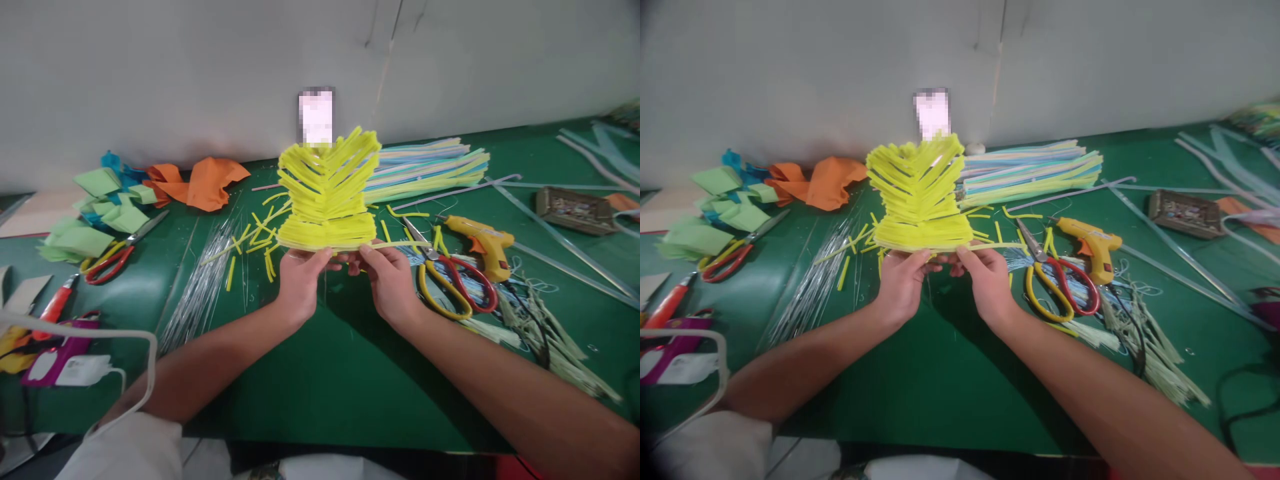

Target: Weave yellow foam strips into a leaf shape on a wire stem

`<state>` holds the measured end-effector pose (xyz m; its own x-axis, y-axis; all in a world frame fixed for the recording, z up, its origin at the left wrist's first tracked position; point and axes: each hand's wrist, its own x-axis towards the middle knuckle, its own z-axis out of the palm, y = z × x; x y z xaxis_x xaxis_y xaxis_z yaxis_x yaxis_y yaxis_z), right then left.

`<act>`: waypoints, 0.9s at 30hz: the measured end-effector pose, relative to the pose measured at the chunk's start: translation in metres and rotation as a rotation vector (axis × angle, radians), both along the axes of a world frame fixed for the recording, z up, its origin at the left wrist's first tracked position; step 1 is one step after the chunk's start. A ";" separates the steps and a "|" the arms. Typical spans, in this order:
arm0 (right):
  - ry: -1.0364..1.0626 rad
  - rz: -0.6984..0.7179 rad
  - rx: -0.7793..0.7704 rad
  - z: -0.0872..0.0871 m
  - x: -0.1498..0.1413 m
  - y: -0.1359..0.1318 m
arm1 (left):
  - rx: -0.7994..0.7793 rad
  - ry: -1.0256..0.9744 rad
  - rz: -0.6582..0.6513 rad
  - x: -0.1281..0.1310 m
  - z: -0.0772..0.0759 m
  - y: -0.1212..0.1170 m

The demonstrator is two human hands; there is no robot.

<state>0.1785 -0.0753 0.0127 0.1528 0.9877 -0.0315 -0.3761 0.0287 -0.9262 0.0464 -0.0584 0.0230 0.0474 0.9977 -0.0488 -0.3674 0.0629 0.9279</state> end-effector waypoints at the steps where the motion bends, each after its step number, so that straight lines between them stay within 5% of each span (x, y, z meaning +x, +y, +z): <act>1: 0.006 -0.003 0.003 0.000 0.000 0.000 | -0.012 -0.007 0.000 0.000 0.001 0.000; 14: 0.210 0.100 0.020 0.001 0.002 0.005 | -0.094 -0.138 -0.111 -0.001 0.007 0.002; 27: 0.063 -0.178 0.108 0.000 0.002 0.003 | -0.076 -0.146 -0.080 0.001 0.005 0.000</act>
